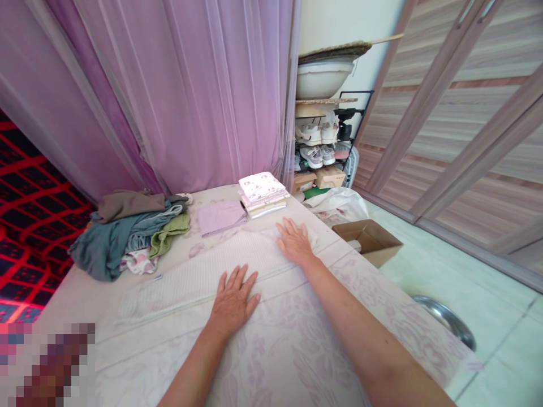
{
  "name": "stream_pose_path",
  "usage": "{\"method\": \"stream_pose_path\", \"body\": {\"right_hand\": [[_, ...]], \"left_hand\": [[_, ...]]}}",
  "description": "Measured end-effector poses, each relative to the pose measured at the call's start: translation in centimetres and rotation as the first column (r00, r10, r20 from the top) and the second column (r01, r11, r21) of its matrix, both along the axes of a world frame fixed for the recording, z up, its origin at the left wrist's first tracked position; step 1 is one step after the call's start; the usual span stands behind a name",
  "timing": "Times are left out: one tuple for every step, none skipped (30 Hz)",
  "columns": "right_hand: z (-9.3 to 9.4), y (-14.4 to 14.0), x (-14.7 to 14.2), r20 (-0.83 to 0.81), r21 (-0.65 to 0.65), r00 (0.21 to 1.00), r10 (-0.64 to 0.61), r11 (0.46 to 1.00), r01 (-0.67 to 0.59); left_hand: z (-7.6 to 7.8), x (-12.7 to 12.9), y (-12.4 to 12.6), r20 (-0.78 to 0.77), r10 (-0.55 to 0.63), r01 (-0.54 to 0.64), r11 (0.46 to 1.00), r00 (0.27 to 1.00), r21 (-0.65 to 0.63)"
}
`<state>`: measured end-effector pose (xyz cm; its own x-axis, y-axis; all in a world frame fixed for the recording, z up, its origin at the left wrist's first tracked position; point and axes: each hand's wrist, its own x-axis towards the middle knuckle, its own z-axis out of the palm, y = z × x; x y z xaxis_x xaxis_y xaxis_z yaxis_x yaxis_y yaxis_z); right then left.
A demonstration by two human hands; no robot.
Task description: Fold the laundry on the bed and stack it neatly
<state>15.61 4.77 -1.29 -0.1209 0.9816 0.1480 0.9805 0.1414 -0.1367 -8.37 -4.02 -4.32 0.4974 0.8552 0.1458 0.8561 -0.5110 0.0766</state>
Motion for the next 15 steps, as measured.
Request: {"method": "stream_pose_path", "body": {"right_hand": [[-0.4, 0.2, 0.3, 0.015, -0.016, 0.999, -0.051, 0.999, 0.051], [-0.8, 0.3, 0.7, 0.032, -0.048, 0.997, -0.077, 0.996, 0.078], [-1.1, 0.5, 0.9, 0.048, -0.074, 0.995, -0.087, 0.993, 0.090], [-1.4, 0.7, 1.1, 0.061, -0.092, 0.994, -0.087, 0.992, 0.092], [-1.5, 0.8, 1.1, 0.072, -0.104, 0.994, -0.086, 0.990, 0.093], [-1.5, 0.9, 1.0, 0.081, -0.112, 0.993, -0.088, 0.989, 0.097], [-1.4, 0.8, 0.9, 0.085, -0.108, 0.992, -0.090, 0.989, 0.099], [-1.3, 0.7, 0.6, 0.083, -0.086, 0.992, -0.095, 0.991, 0.102], [-1.2, 0.4, 0.2, 0.075, -0.052, 0.993, -0.096, 0.994, 0.100], [-1.2, 0.0, -0.3, 0.062, -0.014, 0.994, -0.093, 0.995, 0.094], [-1.3, -0.4, -0.7, 0.049, 0.015, 0.995, -0.086, 0.996, 0.086], [-1.4, -0.8, -1.2, 0.039, 0.023, 0.996, -0.076, 0.997, 0.076], [-1.6, -1.3, -1.6, 0.036, 0.004, 0.997, -0.066, 0.998, 0.066], [-1.8, -1.6, -1.9, 0.039, -0.032, 0.997, -0.061, 0.998, 0.062], [-2.1, -1.9, -2.1, 0.046, -0.067, 0.997, -0.057, 0.996, 0.060]], "left_hand": [[0.0, 0.0, 0.0, 0.006, 0.001, -0.001, 1.000, 1.000, -0.003], [0.0, 0.1, -0.1, 0.012, 0.000, 0.000, 1.000, 1.000, -0.007], [0.0, 0.1, -0.1, 0.017, -0.002, 0.002, 1.000, 1.000, -0.013], [0.0, 0.1, -0.1, 0.021, -0.004, 0.004, 1.000, 1.000, -0.020], [0.0, 0.1, -0.1, 0.026, -0.003, 0.004, 1.000, 1.000, -0.028], [0.0, 0.1, -0.1, 0.030, -0.002, 0.004, 0.999, 1.000, -0.036], [0.1, 0.1, -0.1, 0.037, 0.001, 0.001, 0.999, 0.999, -0.043], [0.1, 0.1, -0.1, 0.044, 0.003, -0.001, 0.999, 0.999, -0.048], [0.2, 0.1, -0.2, 0.053, 0.006, -0.003, 0.999, 0.999, -0.054], [0.2, 0.1, -0.2, 0.063, 0.006, -0.002, 0.998, 0.998, -0.061], [0.3, 0.2, -0.3, 0.072, 0.006, -0.001, 0.997, 0.997, -0.071], [0.4, 0.3, -0.3, 0.082, 0.007, -0.001, 0.997, 0.997, -0.083], [0.5, 0.4, -0.4, 0.090, 0.009, -0.001, 0.995, 0.996, -0.095], [0.6, 0.5, -0.5, 0.097, 0.012, -0.001, 0.994, 0.995, -0.108], [0.7, 0.6, -0.6, 0.103, 0.013, 0.000, 0.993, 0.995, -0.120]]}}
